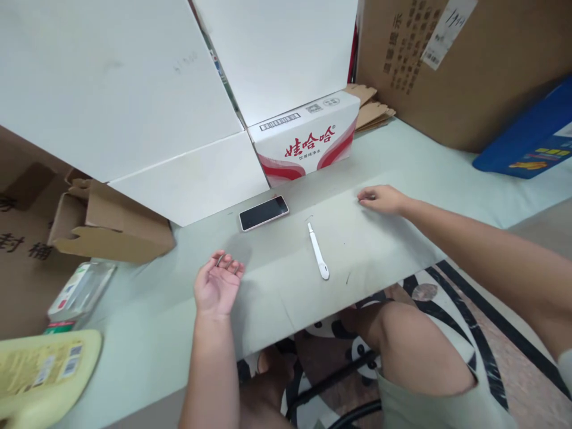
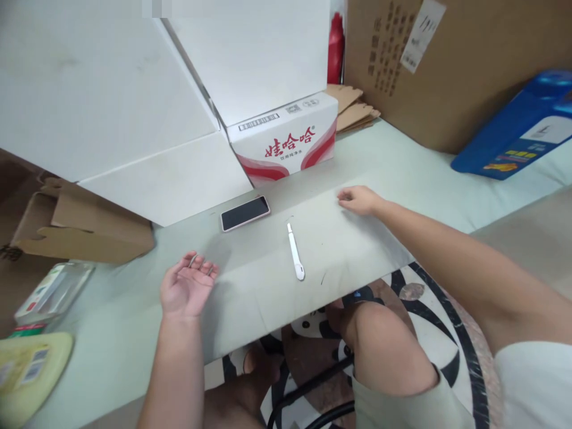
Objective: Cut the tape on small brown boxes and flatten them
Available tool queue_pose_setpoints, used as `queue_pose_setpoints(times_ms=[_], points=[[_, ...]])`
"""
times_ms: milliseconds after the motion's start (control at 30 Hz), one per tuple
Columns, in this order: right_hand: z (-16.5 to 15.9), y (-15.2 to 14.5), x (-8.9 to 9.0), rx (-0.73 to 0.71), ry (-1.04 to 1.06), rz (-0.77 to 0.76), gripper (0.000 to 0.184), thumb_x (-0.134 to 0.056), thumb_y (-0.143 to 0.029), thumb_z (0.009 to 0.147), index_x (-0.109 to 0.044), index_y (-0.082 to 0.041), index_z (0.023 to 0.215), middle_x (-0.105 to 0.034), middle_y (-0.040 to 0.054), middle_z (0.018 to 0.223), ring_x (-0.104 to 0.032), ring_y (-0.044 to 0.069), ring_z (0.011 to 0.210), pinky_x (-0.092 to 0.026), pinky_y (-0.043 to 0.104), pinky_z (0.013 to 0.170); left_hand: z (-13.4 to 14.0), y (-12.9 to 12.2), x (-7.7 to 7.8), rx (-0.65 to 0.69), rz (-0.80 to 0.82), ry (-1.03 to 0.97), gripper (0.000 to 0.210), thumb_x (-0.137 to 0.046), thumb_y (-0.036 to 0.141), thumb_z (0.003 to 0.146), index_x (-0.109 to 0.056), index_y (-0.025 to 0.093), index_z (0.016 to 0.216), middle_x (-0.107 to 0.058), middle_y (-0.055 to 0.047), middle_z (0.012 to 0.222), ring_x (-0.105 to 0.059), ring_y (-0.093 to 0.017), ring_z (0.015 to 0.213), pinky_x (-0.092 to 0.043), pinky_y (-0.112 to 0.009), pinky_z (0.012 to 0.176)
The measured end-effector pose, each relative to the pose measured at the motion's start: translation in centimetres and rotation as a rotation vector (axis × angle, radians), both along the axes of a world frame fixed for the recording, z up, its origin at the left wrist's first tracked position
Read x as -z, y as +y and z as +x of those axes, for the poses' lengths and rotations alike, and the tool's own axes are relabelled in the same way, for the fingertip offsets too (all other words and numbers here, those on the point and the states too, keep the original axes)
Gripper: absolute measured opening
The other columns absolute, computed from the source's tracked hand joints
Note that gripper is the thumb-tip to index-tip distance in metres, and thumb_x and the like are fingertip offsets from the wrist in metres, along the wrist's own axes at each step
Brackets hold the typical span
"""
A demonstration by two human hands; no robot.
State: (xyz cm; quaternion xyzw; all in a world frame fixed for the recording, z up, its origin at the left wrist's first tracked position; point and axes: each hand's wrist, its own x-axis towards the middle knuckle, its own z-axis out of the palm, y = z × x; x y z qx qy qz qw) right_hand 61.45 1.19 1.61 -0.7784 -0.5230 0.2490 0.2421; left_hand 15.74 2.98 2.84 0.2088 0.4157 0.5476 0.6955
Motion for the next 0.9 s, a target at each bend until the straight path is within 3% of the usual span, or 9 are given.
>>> queue_pose_setpoints(times_ms=[100, 167, 300, 400, 500, 600, 700, 800, 900], points=[[-3.0, -1.1, -0.1, -0.072, -0.161, -0.084, 0.019, -0.063, -0.03, 0.082, -0.071, -0.02, 0.095, -0.078, 0.0113, 0.105, -0.071, 0.031, 0.106, -0.051, 0.045, 0.1, -0.7, -0.7, -0.4, -0.015, 0.031, -0.006, 0.024, -0.078, 0.016, 0.055, -0.064, 0.021, 0.074, -0.065, 0.004, 0.068, -0.063, -0.011, 0.059, -0.06, -0.028, 0.066], [-5.9, -1.5, -0.7, -0.141, -0.23, -0.131, 0.032, -0.061, -0.039, 0.086, -0.069, -0.019, 0.109, -0.078, 0.0126, 0.102, -0.071, 0.032, 0.103, -0.052, 0.043, 0.092, -1.4, -1.4, -0.7, -0.044, 0.064, -0.01, 0.027, -0.078, 0.011, 0.052, -0.059, 0.021, 0.068, -0.065, 0.006, 0.068, -0.063, -0.01, 0.058, -0.059, -0.027, 0.066], [-13.6, -2.7, -1.2, -0.342, -0.358, -0.271, 0.066, -0.058, -0.055, 0.088, -0.049, -0.019, 0.143, -0.078, 0.0119, 0.097, -0.072, 0.033, 0.093, -0.05, 0.038, 0.077, -3.4, -2.6, -1.4, -0.121, 0.118, -0.046, 0.031, -0.078, 0.008, 0.05, -0.053, 0.02, 0.065, -0.065, 0.007, 0.072, -0.062, -0.009, 0.058, -0.057, -0.026, 0.065], [-17.9, -3.7, -1.2, -0.428, -0.466, -0.351, 0.069, -0.056, -0.04, 0.089, -0.038, -0.016, 0.151, -0.077, 0.0137, 0.097, -0.072, 0.033, 0.093, -0.048, 0.036, 0.075, -5.4, -3.4, -1.8, -0.153, 0.158, -0.105, 0.031, -0.077, 0.008, 0.052, -0.052, 0.02, 0.067, -0.065, 0.008, 0.073, -0.061, -0.007, 0.058, -0.056, -0.024, 0.066], [-19.5, -4.1, -1.5, -0.364, -0.506, -0.347, 0.069, -0.055, -0.027, 0.084, -0.038, -0.009, 0.149, -0.076, 0.0159, 0.093, -0.071, 0.033, 0.086, -0.047, 0.036, 0.071, -7.6, -4.2, -2.0, -0.193, 0.181, -0.168, 0.032, -0.077, 0.009, 0.052, -0.052, 0.021, 0.068, -0.064, 0.008, 0.074, -0.061, -0.007, 0.059, -0.056, -0.025, 0.067], [-20.8, -3.1, -2.1, -0.3, -0.331, -0.224, 0.043, -0.049, -0.027, 0.083, -0.058, -0.016, 0.124, -0.073, 0.0107, 0.088, -0.069, 0.027, 0.081, -0.048, 0.034, 0.069, -9.9, -4.9, -2.1, -0.233, 0.202, -0.21, 0.032, -0.077, 0.01, 0.055, -0.052, 0.021, 0.071, -0.063, 0.009, 0.074, -0.061, -0.006, 0.059, -0.056, -0.023, 0.067], [-25.3, -0.2, -3.2, -0.449, -0.089, -0.037, 0.026, -0.047, -0.027, 0.079, -0.062, -0.022, 0.1, -0.069, 0.005, 0.081, -0.064, 0.021, 0.073, -0.049, 0.032, 0.067, -11.7, -5.4, -2.2, -0.255, 0.248, -0.23, 0.03, -0.076, 0.011, 0.058, -0.052, 0.021, 0.072, -0.061, 0.008, 0.074, -0.061, -0.005, 0.059, -0.055, -0.023, 0.068], [-33.9, 4.3, -5.1, -0.668, -0.097, 0.154, 0.024, -0.055, -0.032, 0.078, -0.065, -0.021, 0.096, -0.071, 0.007, 0.09, -0.065, 0.023, 0.08, -0.052, 0.037, 0.077, -12.7, -5.5, -2.4, -0.286, 0.28, -0.245, 0.031, -0.076, 0.012, 0.059, -0.051, 0.021, 0.073, -0.059, 0.009, 0.074, -0.06, -0.005, 0.059, -0.055, -0.022, 0.068], [-43.7, 9.5, -7.4, -0.762, -0.067, 0.307, 0.038, -0.049, -0.03, 0.085, -0.063, -0.019, 0.119, -0.073, 0.0088, 0.097, -0.068, 0.027, 0.089, -0.053, 0.044, 0.088, -12.9, -5.5, -2.5, -0.296, 0.282, -0.236, 0.03, -0.075, 0.013, 0.061, -0.05, 0.021, 0.075, -0.058, 0.009, 0.075, -0.059, -0.004, 0.059, -0.055, -0.022, 0.069]])
